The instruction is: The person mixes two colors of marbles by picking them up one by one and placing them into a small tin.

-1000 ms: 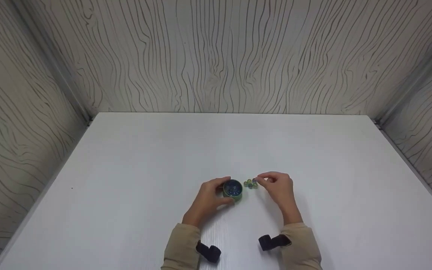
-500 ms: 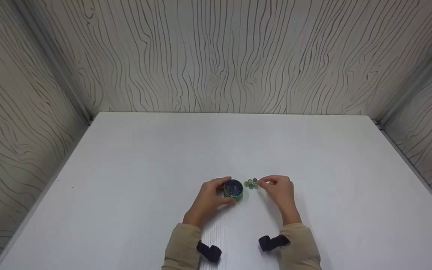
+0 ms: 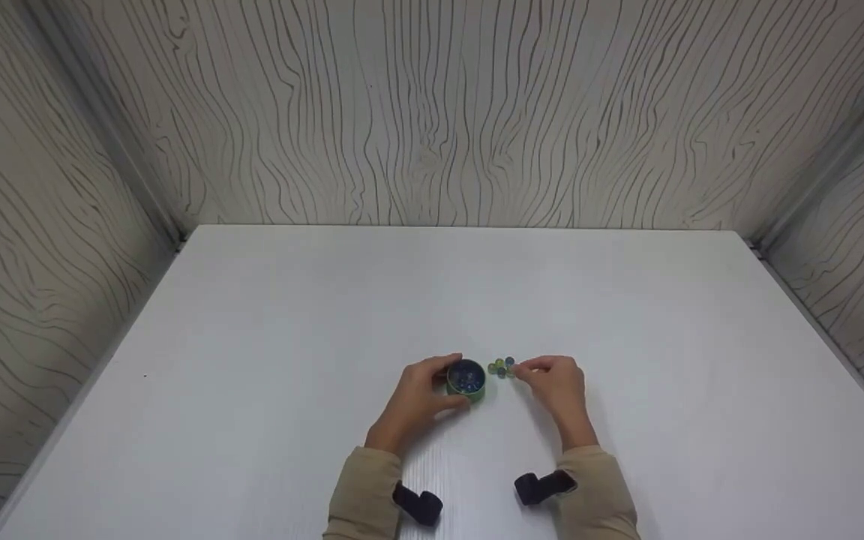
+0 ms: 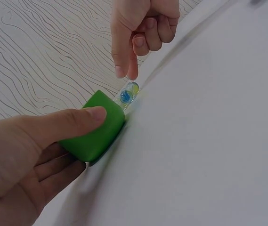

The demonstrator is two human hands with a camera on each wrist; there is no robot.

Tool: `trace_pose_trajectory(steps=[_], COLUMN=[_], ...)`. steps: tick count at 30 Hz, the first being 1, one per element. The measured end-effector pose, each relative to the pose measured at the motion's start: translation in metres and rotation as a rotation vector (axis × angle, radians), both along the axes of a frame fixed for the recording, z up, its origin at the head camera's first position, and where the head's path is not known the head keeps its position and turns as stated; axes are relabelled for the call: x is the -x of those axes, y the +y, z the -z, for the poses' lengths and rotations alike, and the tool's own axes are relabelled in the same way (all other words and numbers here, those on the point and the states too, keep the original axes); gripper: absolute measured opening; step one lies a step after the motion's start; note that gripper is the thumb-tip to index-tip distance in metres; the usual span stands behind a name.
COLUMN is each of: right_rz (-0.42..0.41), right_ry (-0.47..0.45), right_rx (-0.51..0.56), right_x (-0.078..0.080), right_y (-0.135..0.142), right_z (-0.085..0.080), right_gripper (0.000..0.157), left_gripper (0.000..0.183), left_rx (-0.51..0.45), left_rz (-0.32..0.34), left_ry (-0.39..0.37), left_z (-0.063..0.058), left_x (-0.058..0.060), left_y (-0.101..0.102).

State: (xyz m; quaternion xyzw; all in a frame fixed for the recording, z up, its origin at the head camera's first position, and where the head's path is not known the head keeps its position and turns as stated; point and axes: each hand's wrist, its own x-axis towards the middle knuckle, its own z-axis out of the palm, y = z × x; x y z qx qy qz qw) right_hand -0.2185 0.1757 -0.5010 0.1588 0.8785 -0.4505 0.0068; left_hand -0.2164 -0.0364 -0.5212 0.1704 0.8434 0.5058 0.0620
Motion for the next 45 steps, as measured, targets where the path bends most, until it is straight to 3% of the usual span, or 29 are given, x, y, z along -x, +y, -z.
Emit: trace_pose_trajectory(steps=[45], right_rz=[-0.004], right_ry=[0.049], right_rx=[-0.035], right_x=[0.002], right_y=[-0.003], right_z=[0.010], right_gripper=[0.021], left_gripper=[0.062], left_rx=[-0.017], left_rz=[0.010], left_ry=[0.008], left_z=[0.001], left_x=[0.000], left_y=[0.000])
